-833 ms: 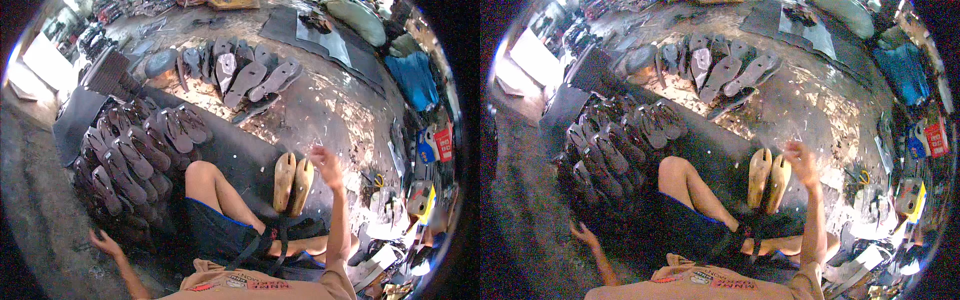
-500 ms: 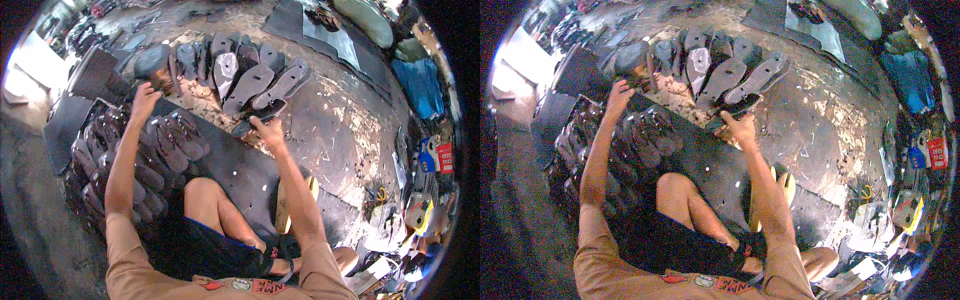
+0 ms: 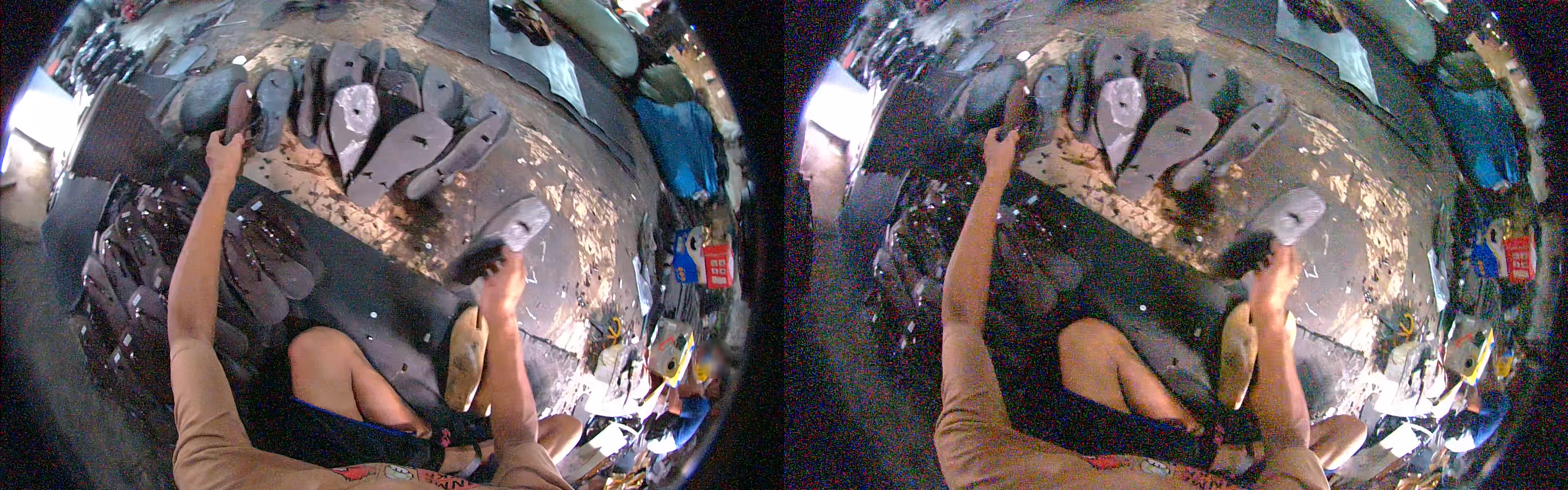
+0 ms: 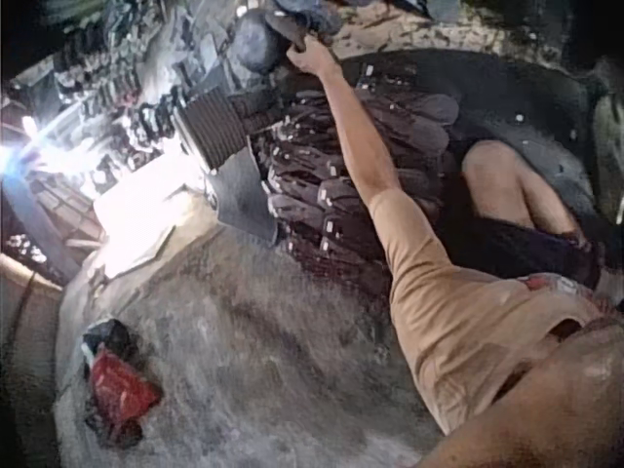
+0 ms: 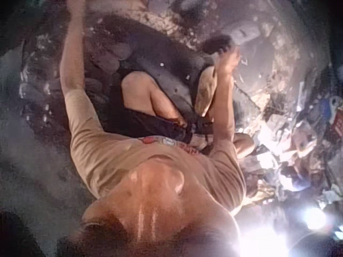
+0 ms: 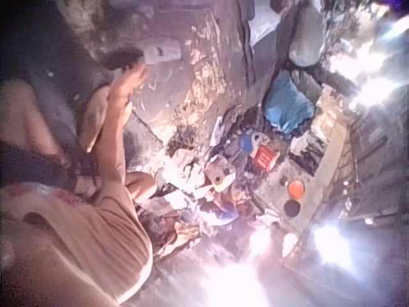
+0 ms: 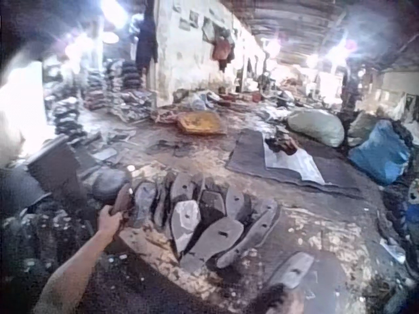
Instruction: The person sits on the floor and assembles flip-flops by inserting wooden shoe trees into the soles and attaching straps. They handle multiple flip-flop soles and straps, repeatedly inserting the shoe trees and securing the straps to complete the assembly.
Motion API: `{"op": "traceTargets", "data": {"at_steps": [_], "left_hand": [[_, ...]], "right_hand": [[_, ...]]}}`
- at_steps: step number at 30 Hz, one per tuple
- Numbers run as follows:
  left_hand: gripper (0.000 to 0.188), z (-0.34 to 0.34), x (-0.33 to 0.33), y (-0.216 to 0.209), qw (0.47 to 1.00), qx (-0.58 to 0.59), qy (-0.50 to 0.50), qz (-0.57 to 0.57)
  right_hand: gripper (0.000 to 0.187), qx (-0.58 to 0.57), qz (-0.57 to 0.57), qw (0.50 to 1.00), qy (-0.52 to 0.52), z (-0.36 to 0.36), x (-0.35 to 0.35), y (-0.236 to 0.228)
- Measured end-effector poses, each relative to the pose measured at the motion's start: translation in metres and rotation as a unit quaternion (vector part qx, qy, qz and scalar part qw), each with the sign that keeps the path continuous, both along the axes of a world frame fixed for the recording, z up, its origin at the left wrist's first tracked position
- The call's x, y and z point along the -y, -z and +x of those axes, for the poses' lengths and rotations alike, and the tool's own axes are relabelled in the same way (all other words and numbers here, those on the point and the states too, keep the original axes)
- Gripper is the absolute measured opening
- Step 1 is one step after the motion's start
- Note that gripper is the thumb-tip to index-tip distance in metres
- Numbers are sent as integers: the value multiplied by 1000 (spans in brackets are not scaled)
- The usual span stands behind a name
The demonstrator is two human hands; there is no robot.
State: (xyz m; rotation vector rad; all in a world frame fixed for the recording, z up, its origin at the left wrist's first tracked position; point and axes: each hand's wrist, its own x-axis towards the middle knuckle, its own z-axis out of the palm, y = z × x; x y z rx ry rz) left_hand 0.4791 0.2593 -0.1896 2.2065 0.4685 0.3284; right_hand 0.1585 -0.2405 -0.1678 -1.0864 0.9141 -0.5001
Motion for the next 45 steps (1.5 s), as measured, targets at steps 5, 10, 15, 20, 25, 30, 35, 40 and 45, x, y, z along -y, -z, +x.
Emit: {"op": "traceTargets", "data": {"at_steps": [5, 10, 15, 20, 25, 30, 35, 40, 45], "left_hand": [[46, -17, 18, -46, 949, 277, -3, 153], [46, -4, 60, -65, 940, 331, 21, 86], [56, 9, 81, -79, 875, 390, 49, 281], [51, 32, 85, -15, 859, 293, 287, 306], [39, 46, 75, 12, 915, 369, 52, 154], [93, 97, 3, 43, 990, 36, -105, -92], [92, 103, 4, 16, 923, -202, 200, -259], [79, 101, 3, 28, 872, -110, 148, -453], [68, 89, 4, 29, 851, -128, 198, -469]], "right_hand": [[29, 142, 82, 983, -80, 100, 31, -28], [97, -197, -386, 896, -93, 202, 4, 11], [113, -90, -358, 914, -166, 211, 12, 27], [97, 22, -155, 977, -144, 217, 11, 13], [59, 0, -106, 990, -96, 181, 40, 21], [64, 14, 69, 979, -193, 198, 19, 5], [68, 35, 75, 950, -301, 217, 38, 12], [65, 79, 129, 921, -359, 229, 41, 16], [52, 107, 132, 928, -332, 231, 48, 28]]}}
